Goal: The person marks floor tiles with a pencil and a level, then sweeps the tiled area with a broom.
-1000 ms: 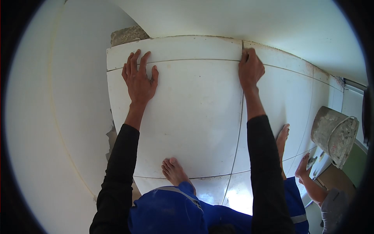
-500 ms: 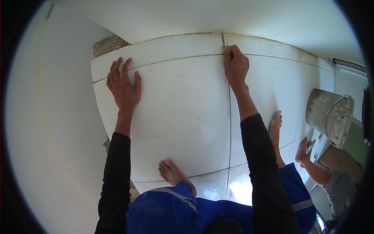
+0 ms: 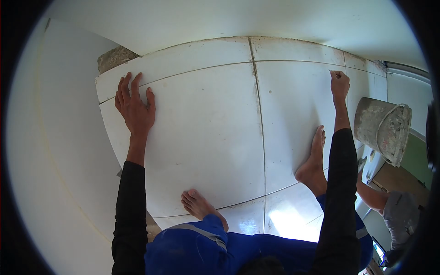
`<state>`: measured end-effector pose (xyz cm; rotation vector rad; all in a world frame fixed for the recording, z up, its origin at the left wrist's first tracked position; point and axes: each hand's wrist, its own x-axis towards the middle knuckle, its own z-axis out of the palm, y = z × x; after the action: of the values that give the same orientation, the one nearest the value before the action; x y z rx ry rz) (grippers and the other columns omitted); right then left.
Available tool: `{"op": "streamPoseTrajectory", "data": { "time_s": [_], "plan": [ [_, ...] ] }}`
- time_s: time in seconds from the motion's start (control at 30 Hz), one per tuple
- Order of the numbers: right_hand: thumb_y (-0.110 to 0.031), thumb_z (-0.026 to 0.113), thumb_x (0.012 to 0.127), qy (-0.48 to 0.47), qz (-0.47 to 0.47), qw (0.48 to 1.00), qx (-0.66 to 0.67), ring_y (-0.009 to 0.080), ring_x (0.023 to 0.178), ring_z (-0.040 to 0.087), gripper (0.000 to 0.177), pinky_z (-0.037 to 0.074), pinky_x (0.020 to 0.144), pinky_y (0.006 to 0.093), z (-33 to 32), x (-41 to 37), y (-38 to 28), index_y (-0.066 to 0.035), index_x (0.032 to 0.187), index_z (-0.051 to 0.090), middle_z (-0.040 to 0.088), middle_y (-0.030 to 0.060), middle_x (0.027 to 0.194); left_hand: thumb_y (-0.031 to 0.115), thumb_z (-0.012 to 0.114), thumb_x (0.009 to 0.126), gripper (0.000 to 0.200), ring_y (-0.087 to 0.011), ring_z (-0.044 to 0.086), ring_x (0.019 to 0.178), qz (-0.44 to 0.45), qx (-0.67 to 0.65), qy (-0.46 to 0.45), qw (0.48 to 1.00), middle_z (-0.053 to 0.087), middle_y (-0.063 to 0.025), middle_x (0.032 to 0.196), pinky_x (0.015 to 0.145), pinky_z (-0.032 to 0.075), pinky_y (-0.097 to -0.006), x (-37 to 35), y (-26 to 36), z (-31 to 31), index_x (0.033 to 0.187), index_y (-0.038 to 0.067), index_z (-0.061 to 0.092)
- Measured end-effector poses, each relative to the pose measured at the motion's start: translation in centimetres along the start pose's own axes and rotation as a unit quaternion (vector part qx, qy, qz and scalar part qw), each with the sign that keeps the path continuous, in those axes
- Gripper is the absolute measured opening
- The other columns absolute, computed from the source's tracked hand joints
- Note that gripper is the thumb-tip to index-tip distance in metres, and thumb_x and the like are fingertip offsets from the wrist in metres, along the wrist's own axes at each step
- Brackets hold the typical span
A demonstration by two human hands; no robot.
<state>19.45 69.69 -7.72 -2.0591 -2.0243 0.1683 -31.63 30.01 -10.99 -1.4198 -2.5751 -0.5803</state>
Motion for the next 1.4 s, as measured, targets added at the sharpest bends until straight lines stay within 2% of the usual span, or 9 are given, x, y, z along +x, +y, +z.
{"op": "streamPoseTrajectory", "data": {
  "time_s": [0.13,0.37,0.57,0.73,0.83,0.97,1.07,1.27,1.4],
  "plan": [
    [-0.028,0.067,0.091,0.011,-0.026,0.998,-0.056,0.0373,0.093,0.072,0.02,0.056,0.084,0.0476,3.4,-0.9,-4.0,-0.012,0.096,0.077,0.077,0.0132,0.095,0.027,0.06,0.097,0.045,-0.0329,0.039,0.144,0.004,-0.008,-0.003,1.0,0.047,-0.0103,0.151,0.116,0.028,-0.052,-0.1,0.1,0.1,0.141,0.018,0.056],
    [-0.018,0.064,0.089,-0.044,-0.02,0.999,-0.026,0.0443,0.094,0.07,0.014,0.056,0.081,0.0532,3.7,-9.6,-15.5,-0.005,0.094,0.069,0.073,0.0229,0.095,0.025,0.061,0.097,0.046,-0.0328,0.04,0.143,0.014,0.007,0.006,1.0,0.046,-0.0113,0.152,0.114,0.03,-0.0523,-0.2,0.4,0.3,0.142,0.016,0.055],
    [-0.012,0.065,0.089,-0.108,-0.091,0.99,-0.002,0.0423,0.083,0.07,0.007,0.056,0.073,0.0522,4.6,-18.4,-25.5,-0.005,0.089,0.067,0.072,0.0209,0.086,0.028,0.061,0.096,0.045,-0.0337,0.04,0.143,0.006,0.019,0.014,1.0,0.048,-0.0122,0.15,0.115,0.03,-0.0522,-0.1,0.2,0.4,0.139,0.016,0.056],
    [-0.014,0.069,0.089,-0.173,-0.17,0.958,0.155,0.0354,0.079,0.072,0.006,0.056,0.07,0.048,4.5,-21.9,-28.6,-0.009,0.089,0.073,0.073,0.0141,0.08,0.013,0.068,0.089,0.04,-0.0322,0.05,0.131,-0.014,-0.114,0.06,0.992,0.058,-0.012,0.134,0.109,0.037,-0.0475,-0.7,-0.9,-0.2,0.128,0.011,0.061],
    [-0.016,0.069,0.089,-0.198,-0.15,0.937,0.246,0.0346,0.082,0.071,0.008,0.057,0.072,0.0459,4.5,-23.4,-31.8,-0.009,0.088,0.074,0.074,0.0128,0.081,0.018,0.065,0.09,0.044,-0.0328,0.046,0.136,-0.088,-0.097,0.086,0.988,0.054,-0.0124,0.14,0.113,0.032,-0.0499,-3.6,-0.6,-0.6,0.133,0.011,0.058],
    [-0.013,0.069,0.086,-0.226,-0.269,0.906,0.236,0.0394,0.086,0.071,0.007,0.057,0.078,0.048,7.9,-27.5,-37.6,-0.01,0.085,0.074,0.073,0.0173,0.087,0.023,0.063,0.093,0.051,-0.0339,0.039,0.144,-0.097,0.001,0.04,0.994,0.047,-0.0128,0.148,0.118,0.025,-0.0524,-5.4,1.4,-1.3,0.141,0.012,0.053],
    [-0.013,0.069,0.085,-0.24,-0.258,0.912,0.211,0.0402,0.083,0.071,0.007,0.058,0.077,0.0478,8.2,-26.8,-37.4,-0.009,0.085,0.075,0.073,0.0179,0.085,0.028,0.061,0.095,0.055,-0.0351,0.033,0.148,-0.121,0.01,0.01,0.993,0.042,-0.0132,0.153,0.12,0.02,-0.0543,-5.4,0.9,-1.2,0.146,0.014,0.049],
    [-0.018,0.074,0.088,-0.217,-0.247,0.93,0.164,0.0304,0.081,0.075,0.014,0.058,0.076,0.0396,5.9,-16.0,-24.9,-0.005,0.091,0.078,0.076,0.0153,0.087,0.03,0.06,0.096,0.055,-0.0359,0.03,0.149,-0.128,0.018,0.003,0.992,0.04,-0.0139,0.154,0.12,0.019,-0.0562,-5.1,1.1,-1.2,0.148,0.015,0.049],
    [-0.018,0.073,0.09,-0.197,-0.248,0.946,0.075,0.0286,0.081,0.075,0.016,0.057,0.076,0.0382,3.6,-14.3,-23.8,-0.003,0.095,0.077,0.076,0.0152,0.087,0.03,0.061,0.095,0.054,-0.0355,0.029,0.149,-0.134,0.036,-0.001,0.99,0.04,-0.0127,0.154,0.12,0.02,-0.0558,-4.8,1.4,-1.6,0.147,0.016,0.05]
  ]
}}
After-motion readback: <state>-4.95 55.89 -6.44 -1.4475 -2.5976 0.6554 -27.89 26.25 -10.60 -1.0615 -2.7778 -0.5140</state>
